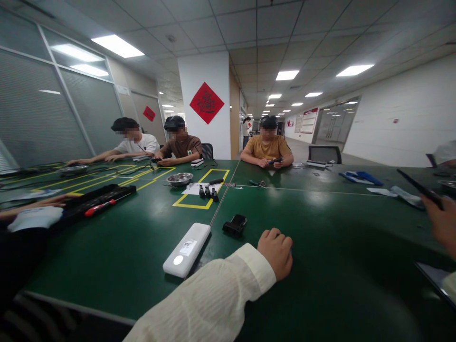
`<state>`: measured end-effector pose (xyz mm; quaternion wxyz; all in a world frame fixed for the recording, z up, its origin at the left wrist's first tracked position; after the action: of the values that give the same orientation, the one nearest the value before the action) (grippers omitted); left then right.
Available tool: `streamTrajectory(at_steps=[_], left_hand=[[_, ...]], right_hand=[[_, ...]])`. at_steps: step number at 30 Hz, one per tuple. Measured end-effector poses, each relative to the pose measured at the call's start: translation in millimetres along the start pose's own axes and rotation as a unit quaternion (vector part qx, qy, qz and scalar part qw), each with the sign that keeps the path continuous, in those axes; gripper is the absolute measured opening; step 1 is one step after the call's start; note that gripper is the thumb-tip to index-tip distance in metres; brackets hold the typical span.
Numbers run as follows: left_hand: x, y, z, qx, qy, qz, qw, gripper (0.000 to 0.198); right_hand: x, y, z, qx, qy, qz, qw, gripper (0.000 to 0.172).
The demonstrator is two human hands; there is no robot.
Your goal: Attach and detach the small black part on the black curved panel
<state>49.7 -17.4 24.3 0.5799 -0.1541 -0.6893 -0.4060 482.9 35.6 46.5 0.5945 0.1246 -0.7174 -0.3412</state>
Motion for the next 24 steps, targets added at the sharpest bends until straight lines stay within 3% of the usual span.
streamTrajectory(at_steps=[3,7,13,16,18,24], left_hand=[[7.7,0,-2,-0.029,-0.024,-0.056,0.998,0.029],[19.1,-6,-9,-0.123,-0.032,-0.131,0.983,0.032],[9.7,-22,-32,-0.342,0.03,-0.057,0.938,0.02],[2.7,-26,-39,-0.398,0.054,-0.062,0.914,0.022],[1.0,-26,-39,-0.391,0.06,-0.066,0.916,0.022],[14.6,-18,-32,-0.379,0.056,-0.052,0.922,0.024]], right_hand=[[39,-13,64,0.089,-0.016,-0.011,0.996,0.052],[60,-57,150,0.226,0.067,-0.057,0.97,0.052],[66,-123,242,0.421,0.236,-0.093,0.871,0.049],[63,-134,267,0.464,0.284,-0.062,0.837,0.044],[59,-135,274,0.463,0.316,-0.023,0.828,0.046],[57,-136,269,0.481,0.37,0.074,0.791,0.049]])
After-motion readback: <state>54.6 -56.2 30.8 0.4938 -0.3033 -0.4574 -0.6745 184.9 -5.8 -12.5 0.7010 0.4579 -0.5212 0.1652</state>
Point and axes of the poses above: each hand's wrist, its own y-axis towards the middle knuckle, its own x-axis out of the back of the hand, z = x × y, the point moved 3 cm from there along y, towards the middle knuckle, and after that the axes turned 5 degrees about -x, right-handed, at the moved point
